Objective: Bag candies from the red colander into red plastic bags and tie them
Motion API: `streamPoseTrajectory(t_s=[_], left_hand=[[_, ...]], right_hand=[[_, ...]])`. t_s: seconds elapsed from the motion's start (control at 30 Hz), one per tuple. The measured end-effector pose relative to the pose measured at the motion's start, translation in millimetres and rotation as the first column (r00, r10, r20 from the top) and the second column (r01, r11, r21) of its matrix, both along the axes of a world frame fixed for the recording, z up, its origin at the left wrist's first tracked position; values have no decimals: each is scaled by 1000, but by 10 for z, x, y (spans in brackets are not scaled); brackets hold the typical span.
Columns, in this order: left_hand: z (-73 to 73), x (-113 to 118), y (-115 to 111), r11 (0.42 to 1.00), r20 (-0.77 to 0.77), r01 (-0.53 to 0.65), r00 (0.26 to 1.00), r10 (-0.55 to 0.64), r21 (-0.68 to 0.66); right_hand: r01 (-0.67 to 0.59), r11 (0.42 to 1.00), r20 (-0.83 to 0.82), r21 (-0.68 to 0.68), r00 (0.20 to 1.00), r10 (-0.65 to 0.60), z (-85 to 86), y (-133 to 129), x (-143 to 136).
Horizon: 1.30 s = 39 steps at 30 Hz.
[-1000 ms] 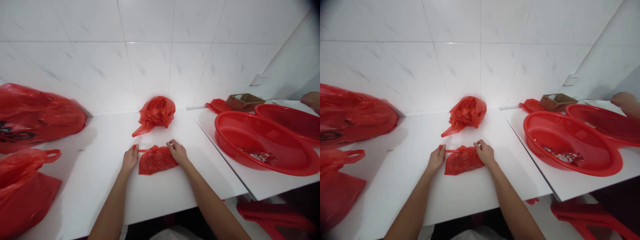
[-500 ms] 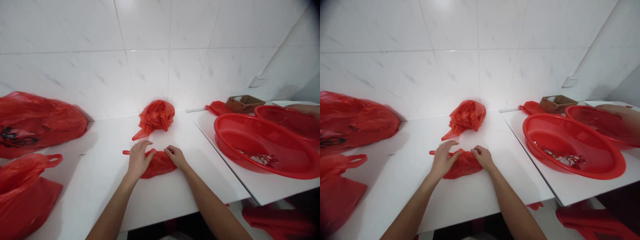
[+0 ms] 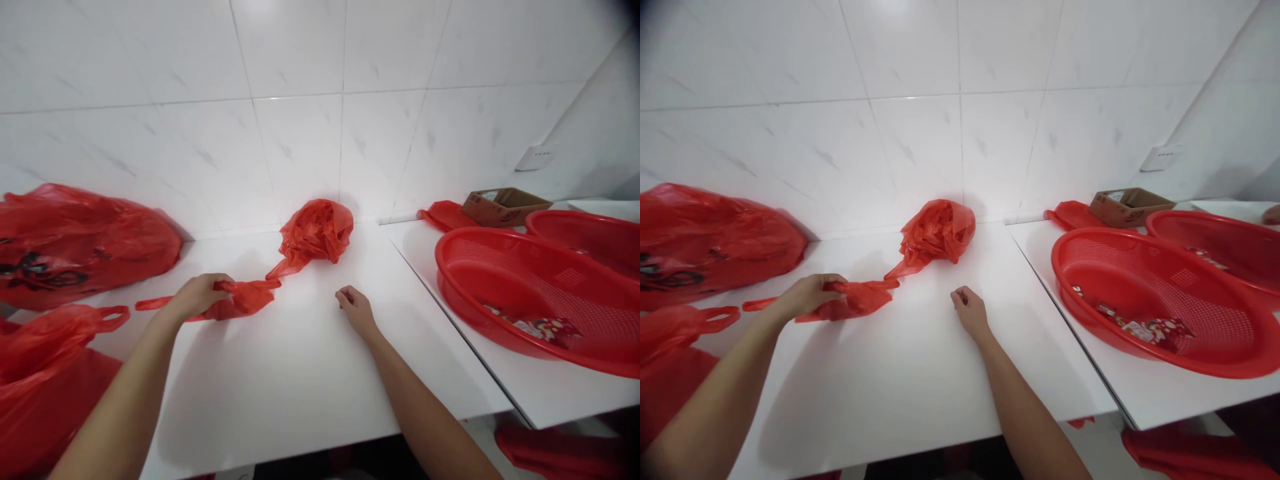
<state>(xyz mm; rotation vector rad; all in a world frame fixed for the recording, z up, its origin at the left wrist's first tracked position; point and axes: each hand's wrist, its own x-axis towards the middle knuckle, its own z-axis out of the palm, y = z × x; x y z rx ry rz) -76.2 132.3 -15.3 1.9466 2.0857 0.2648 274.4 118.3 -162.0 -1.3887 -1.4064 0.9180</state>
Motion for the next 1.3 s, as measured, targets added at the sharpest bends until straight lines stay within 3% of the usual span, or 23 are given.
streamPoseTrajectory(t_s=[0.1, 0.17, 0.3, 0.4, 0.47, 0.53, 0.6, 0.77, 0.9, 1.1, 1.2, 1.3], left_hand=[[36, 108, 128, 990, -115, -62, 990, 77, 127], [2, 378, 196, 977, -120, 5, 993, 21, 215], [-162, 1100, 405, 932, -63, 208, 978, -198, 297], [-294, 1495, 676, 923, -12, 200, 978, -208, 330], [-321, 1613, 872, 927, 42, 145, 985, -170, 347], [-262, 1630, 1041, 925, 122, 74, 984, -128, 372], [-114, 1585, 1163, 907, 228, -17, 970, -88, 420], [312, 1449, 1261, 776, 539, -282, 838, -88, 565], [325, 1480, 1147, 746, 767, -415, 612, -193, 520], [-40, 1587, 644, 827, 949, -468, 185, -253, 312], [-287, 1607, 256, 862, 971, -449, 62, -231, 234], [-540, 1639, -179, 890, 977, -409, 22, -212, 202]], right_hand=[[2, 1000, 0, 3, 1000, -2, 19, -13, -12], [6, 1000, 5, 8, 1000, -6, 24, -17, -17], [5, 1000, 15, 12, 1000, -5, 6, -13, -19], [2, 1000, 23, 20, 1000, -2, -5, -16, -16], [0, 1000, 31, 31, 1000, -1, -2, -23, -14], [-2, 999, 38, 43, 999, 0, 3, -29, -14], [-4, 999, 44, 49, 999, 2, 7, -30, -17], [-7, 999, 46, 50, 999, 5, -6, -15, -26], [-8, 999, 19, 52, 1000, 7, -29, -7, -29], [-40, 996, -82, 79, 996, 46, -42, -2, -14], [-84, 993, -157, 89, 983, 97, -16, -14, -2], [-140, 985, -249, 102, 955, 161, 38, -50, -13]])
